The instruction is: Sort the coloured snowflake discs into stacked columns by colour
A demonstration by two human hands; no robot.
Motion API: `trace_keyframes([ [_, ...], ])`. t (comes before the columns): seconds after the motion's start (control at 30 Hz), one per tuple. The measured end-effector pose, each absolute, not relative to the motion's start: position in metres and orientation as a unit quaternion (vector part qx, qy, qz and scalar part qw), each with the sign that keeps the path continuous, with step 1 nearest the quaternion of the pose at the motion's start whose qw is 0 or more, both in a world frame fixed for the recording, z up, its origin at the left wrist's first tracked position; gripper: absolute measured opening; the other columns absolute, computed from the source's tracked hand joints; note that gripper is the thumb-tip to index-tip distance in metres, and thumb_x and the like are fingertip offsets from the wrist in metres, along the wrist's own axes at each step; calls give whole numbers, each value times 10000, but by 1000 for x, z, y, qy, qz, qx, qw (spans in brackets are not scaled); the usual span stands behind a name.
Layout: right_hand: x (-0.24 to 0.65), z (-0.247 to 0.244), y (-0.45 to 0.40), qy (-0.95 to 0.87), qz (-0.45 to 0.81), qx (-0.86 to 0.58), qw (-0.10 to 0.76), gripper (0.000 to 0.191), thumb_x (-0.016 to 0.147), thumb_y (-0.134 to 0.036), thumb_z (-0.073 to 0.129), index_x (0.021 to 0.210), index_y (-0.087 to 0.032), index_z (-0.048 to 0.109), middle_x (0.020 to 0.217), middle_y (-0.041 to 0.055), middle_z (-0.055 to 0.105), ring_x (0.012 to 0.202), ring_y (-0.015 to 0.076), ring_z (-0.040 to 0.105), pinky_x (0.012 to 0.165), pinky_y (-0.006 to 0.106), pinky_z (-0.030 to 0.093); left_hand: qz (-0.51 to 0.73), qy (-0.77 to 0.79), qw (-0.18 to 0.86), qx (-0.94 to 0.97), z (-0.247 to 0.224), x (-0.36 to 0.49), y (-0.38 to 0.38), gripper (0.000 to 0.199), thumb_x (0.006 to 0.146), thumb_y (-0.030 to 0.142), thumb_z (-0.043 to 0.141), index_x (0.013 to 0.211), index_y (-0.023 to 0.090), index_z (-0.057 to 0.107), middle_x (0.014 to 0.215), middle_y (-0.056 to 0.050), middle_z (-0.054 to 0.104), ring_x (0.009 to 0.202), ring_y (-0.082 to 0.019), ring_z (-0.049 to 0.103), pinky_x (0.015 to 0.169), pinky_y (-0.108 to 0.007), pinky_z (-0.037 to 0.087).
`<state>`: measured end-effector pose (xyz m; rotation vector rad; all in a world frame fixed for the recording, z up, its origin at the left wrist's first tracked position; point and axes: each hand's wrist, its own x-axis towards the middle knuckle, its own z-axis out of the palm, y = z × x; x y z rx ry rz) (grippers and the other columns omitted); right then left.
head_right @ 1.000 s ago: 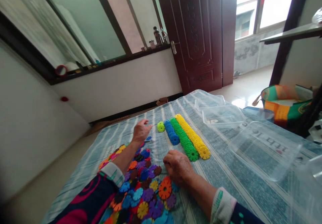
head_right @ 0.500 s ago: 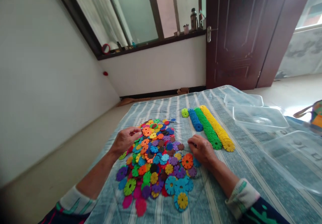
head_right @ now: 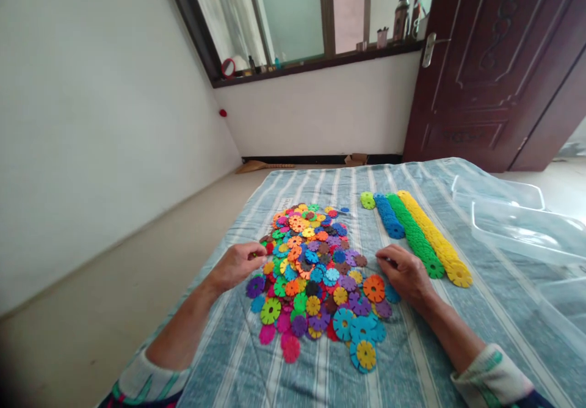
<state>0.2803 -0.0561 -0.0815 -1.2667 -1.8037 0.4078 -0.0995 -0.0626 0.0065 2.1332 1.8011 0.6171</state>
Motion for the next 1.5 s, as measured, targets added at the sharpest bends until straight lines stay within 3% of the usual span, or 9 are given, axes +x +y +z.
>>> trace_keyframes([
  [0.27, 283, -82, -58, -722, 169, -514, 432, 167, 804, -327, 535, 778, -224, 664, 802, 36, 670, 740, 180, 630, 712, 304, 484, 201, 548, 167, 794, 7, -61, -75, 139, 715, 227, 539, 751, 208, 672, 752, 2, 662, 732, -142, 598, 701, -233, 450],
  [0.43, 283, -79, -58, -723, 171, -515, 427, 162, 808, -316, 534, 769, -222, 660, 802, 34, 667, 734, 175, 622, 709, 299, 476, 58, 547, 189, 813, 23, -54, -92, 120, 640, 227, 596, 528, 216, 554, 567, 30, 540, 569, -128, 493, 547, -234, 354],
  [0.53, 282, -77, -58, -723, 171, -518, 424, 157, 807, -294, 531, 777, -211, 661, 791, 33, 659, 711, 165, 611, 691, 287, 468, -18, 555, 177, 813, 27, -54, -102, 176, 577, 241, 656, 493, 221, 502, 530, 41, 491, 523, -128, 442, 516, -250, 303],
  [0.67, 282, -76, -55, -722, 169, -519, 424, 155, 805, -260, 527, 766, -198, 664, 783, 34, 652, 692, 153, 596, 677, 274, 457, -95, 569, 127, 807, 22, -49, -106, 138, 574, 242, 668, 572, 227, 532, 616, 19, 538, 602, -160, 490, 544, -263, 306],
  [0.9, 281, -72, -50, -714, 162, -508, 453, 112, 774, -198, 562, 732, -198, 666, 728, 10, 626, 635, 125, 548, 634, 243, 429, -158, 536, 115, 821, 30, -43, -96, 54, 684, 183, 539, 701, 200, 587, 685, -9, 582, 676, -170, 554, 588, -251, 337],
  [1.1, 280, -72, -47, -709, 172, -509, 456, 118, 773, -170, 566, 740, -196, 676, 730, 3, 618, 642, 121, 541, 631, 238, 415, -102, 551, 122, 819, 30, -49, -76, 131, 760, 233, 480, 668, 197, 566, 650, 7, 563, 626, -135, 540, 609, -230, 355],
  [1.27, 279, -75, -47, -710, 174, -511, 452, 110, 778, -174, 564, 747, -197, 668, 742, 0, 617, 652, 118, 545, 639, 234, 415, 26, 557, 140, 818, 37, -41, -65, 204, 788, 321, 435, 700, 201, 575, 624, 24, 564, 599, -124, 544, 599, -216, 391],
  [1.4, 277, -77, -46, -714, 171, -509, 450, 121, 793, -182, 552, 736, -194, 658, 736, 2, 608, 645, 117, 541, 635, 237, 411, 97, 577, 195, 787, 41, -24, -49, 277, 799, 405, 446, 838, 210, 639, 658, 34, 627, 498, -113, 556, 511, -206, 417],
  [1.5, 276, -77, -45, -713, 171, -509, 450, 118, 788, -164, 550, 746, -196, 655, 746, 4, 608, 665, 121, 552, 645, 237, 413, 140, 544, 185, 806, 39, -7, -27, 309, 808, 391, 458, 924, 211, 680, 775, 17, 702, 530, -111, 590, 552, -204, 462],
])
